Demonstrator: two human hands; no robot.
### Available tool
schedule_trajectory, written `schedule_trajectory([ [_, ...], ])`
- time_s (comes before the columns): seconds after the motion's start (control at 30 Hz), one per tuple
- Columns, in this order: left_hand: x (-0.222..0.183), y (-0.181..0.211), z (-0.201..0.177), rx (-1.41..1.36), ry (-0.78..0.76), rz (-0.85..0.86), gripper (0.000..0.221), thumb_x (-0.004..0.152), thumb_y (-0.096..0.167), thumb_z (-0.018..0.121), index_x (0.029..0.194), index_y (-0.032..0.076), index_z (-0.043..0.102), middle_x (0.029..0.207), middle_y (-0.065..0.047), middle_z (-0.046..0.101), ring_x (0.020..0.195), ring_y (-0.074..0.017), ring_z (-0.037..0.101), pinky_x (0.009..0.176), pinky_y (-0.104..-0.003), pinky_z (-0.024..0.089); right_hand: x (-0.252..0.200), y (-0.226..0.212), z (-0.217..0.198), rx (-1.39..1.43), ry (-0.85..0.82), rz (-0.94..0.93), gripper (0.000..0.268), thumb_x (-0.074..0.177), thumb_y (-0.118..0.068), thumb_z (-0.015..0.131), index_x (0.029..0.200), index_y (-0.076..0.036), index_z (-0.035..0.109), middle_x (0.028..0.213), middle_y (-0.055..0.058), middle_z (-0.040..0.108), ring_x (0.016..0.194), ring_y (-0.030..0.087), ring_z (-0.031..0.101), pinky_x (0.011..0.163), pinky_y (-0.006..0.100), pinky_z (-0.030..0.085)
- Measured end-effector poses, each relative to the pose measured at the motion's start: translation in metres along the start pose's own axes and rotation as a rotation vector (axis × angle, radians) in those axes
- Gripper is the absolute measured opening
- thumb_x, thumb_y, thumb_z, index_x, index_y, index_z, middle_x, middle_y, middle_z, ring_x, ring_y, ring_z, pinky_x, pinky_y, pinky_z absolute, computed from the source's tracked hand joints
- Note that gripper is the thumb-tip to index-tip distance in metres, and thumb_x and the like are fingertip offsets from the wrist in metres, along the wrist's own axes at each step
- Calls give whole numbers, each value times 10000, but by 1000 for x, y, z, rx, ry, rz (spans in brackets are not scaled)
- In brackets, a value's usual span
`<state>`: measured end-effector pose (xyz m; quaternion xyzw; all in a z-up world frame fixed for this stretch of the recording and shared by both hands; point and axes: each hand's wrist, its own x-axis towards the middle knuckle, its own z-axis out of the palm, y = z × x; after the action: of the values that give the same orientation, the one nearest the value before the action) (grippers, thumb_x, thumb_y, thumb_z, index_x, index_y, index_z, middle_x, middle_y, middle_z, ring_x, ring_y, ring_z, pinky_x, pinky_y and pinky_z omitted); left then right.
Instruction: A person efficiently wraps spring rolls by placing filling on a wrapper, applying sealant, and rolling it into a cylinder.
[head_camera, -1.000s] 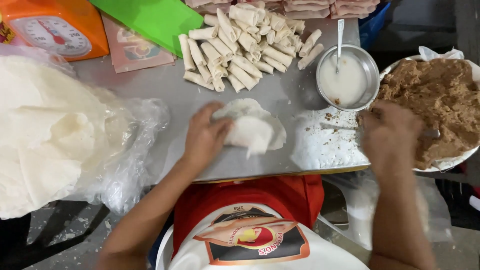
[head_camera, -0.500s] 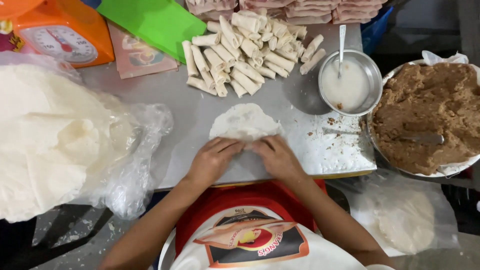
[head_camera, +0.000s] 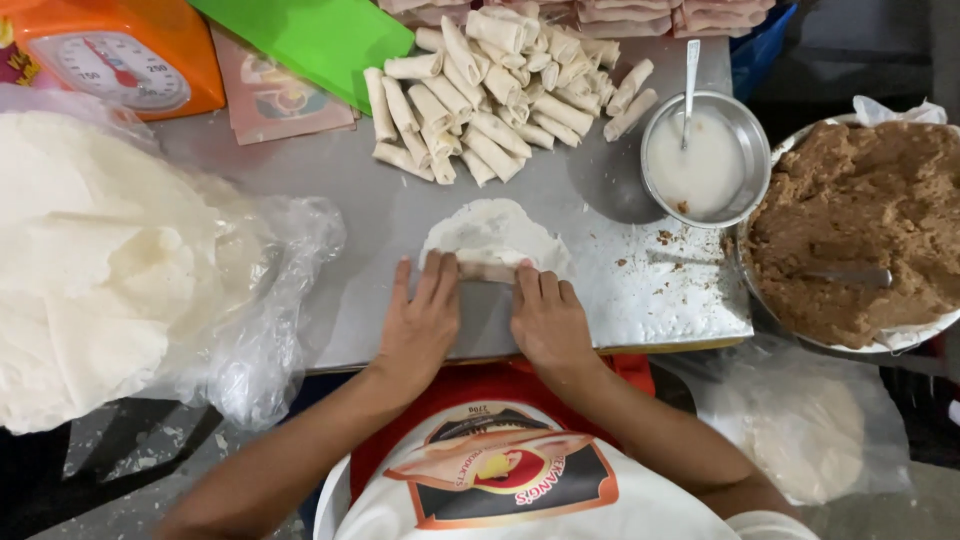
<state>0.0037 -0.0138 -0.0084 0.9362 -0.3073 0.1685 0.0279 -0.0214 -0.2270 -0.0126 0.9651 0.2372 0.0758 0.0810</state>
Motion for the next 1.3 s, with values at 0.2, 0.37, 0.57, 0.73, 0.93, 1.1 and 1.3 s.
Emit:
schedule_trajectory([
  [0.2, 14, -31, 27, 10, 33, 183, 175, 857, 78, 741, 1032, 78, 742, 919, -104, 637, 914, -271, 635, 1118, -613, 362, 18, 42, -39, 383, -198, 171, 232, 973, -116, 568, 1132, -156, 733, 688, 75, 672, 559, 262, 688, 511, 371, 526],
  [0.37, 13, -31, 13, -54, -12, 82, 179, 893, 73, 681, 1033, 117, 783, 820, -104, 562, 749, -293, 584, 773, -471, 499, 24, -24, -43, 312, 94, 34, 356, 969, -22, 586, 1320, -44, 643, 1271, 245, 657, 1193, 380, 661, 1000, 457, 558],
  [0.57, 14, -19, 3, -207, 127, 96, 229, 869, 82, 711, 1083, 120, 781, 1038, -136, 775, 991, -277, 752, 861, -347, 601, 19, -31, -7, 104, 330, -11, 278, 982, -58, 603, 1243, -25, 692, 1181, 176, 729, 1108, 290, 713, 955, 396, 589],
  [0.73, 6, 3, 41, -332, 233, 52, 328, 893, 20, 642, 1214, 39, 709, 1064, -158, 758, 1069, -288, 724, 932, -356, 593, 12, -10, 37, 506, 280, 63, 290, 955, -95, 638, 1238, -39, 606, 1123, 153, 706, 1051, 310, 712, 931, 420, 581],
  [0.93, 30, -19, 54, -649, 223, -42, 114, 923, 29, 696, 1015, 66, 753, 908, -92, 712, 881, -244, 704, 801, -304, 603, 32, 19, 40, 839, 297, 62, 149, 979, -80, 654, 1114, -105, 711, 1045, 74, 626, 979, 276, 652, 862, 372, 566],
  [1.1, 45, -23, 55, -542, 274, 3, 93, 930, 76, 739, 1004, 103, 789, 895, -49, 648, 838, -201, 654, 763, -280, 595, 42, 30, 45, 682, 379, 25, 158, 1004, -46, 617, 1066, -120, 742, 925, 21, 527, 829, 198, 586, 763, 319, 542],
  [1.3, 42, -35, 51, -751, 164, 59, 187, 970, 119, 709, 1128, 22, 685, 930, -121, 653, 877, -278, 662, 796, -351, 597, 41, 39, 28, 805, 222, -25, 258, 1016, -242, 638, 1214, -76, 640, 989, 91, 568, 924, 305, 615, 788, 428, 540],
])
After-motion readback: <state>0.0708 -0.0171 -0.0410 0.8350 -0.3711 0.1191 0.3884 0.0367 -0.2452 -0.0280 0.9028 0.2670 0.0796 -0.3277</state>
